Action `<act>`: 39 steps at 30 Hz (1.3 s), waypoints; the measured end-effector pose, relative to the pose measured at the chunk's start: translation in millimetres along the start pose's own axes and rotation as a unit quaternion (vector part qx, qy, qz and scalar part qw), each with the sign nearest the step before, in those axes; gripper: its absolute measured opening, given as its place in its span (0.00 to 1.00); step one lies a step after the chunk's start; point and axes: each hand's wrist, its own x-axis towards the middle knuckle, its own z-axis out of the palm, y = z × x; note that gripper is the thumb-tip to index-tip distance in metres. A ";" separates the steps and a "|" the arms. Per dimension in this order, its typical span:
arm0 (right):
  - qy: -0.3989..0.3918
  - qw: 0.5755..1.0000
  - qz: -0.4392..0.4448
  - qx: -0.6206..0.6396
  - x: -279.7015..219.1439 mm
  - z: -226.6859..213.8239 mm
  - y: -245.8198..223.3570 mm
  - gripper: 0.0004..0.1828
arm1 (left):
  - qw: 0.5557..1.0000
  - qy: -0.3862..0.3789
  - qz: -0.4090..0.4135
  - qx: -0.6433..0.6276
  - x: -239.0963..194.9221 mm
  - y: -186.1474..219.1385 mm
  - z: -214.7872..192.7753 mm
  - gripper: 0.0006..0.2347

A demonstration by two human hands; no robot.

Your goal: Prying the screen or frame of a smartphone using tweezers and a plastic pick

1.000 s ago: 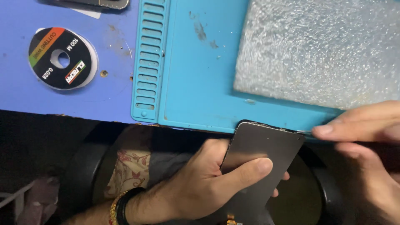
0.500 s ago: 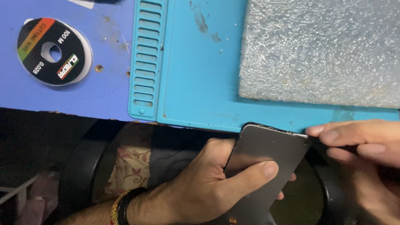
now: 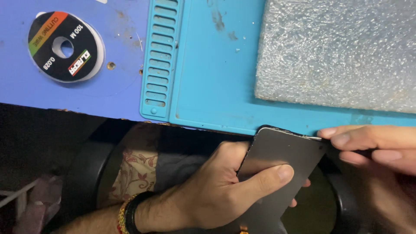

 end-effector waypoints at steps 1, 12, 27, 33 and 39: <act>0.002 1.000 0.000 -0.001 5.5 -6.9 1.5 0.14 | 1.000 -0.001 0.001 0.001 0.5 -1.5 1.3 0.15; -0.157 0.928 0.312 0.127 40.7 -49.7 32.0 0.27 | 0.997 0.015 -0.012 -0.069 1.2 -3.9 6.0 0.13; -0.107 0.939 0.299 0.132 38.5 -34.9 10.7 0.26 | 1.000 0.009 -0.002 -0.010 0.4 -0.5 2.6 0.14; -0.179 0.936 0.257 0.162 28.0 -47.8 55.2 0.28 | 0.999 0.000 0.020 -0.028 0.5 -5.5 2.3 0.13; 0.127 0.991 0.046 0.005 13.2 35.3 -18.9 0.10 | 1.000 0.012 0.003 -0.015 0.7 1.1 2.3 0.14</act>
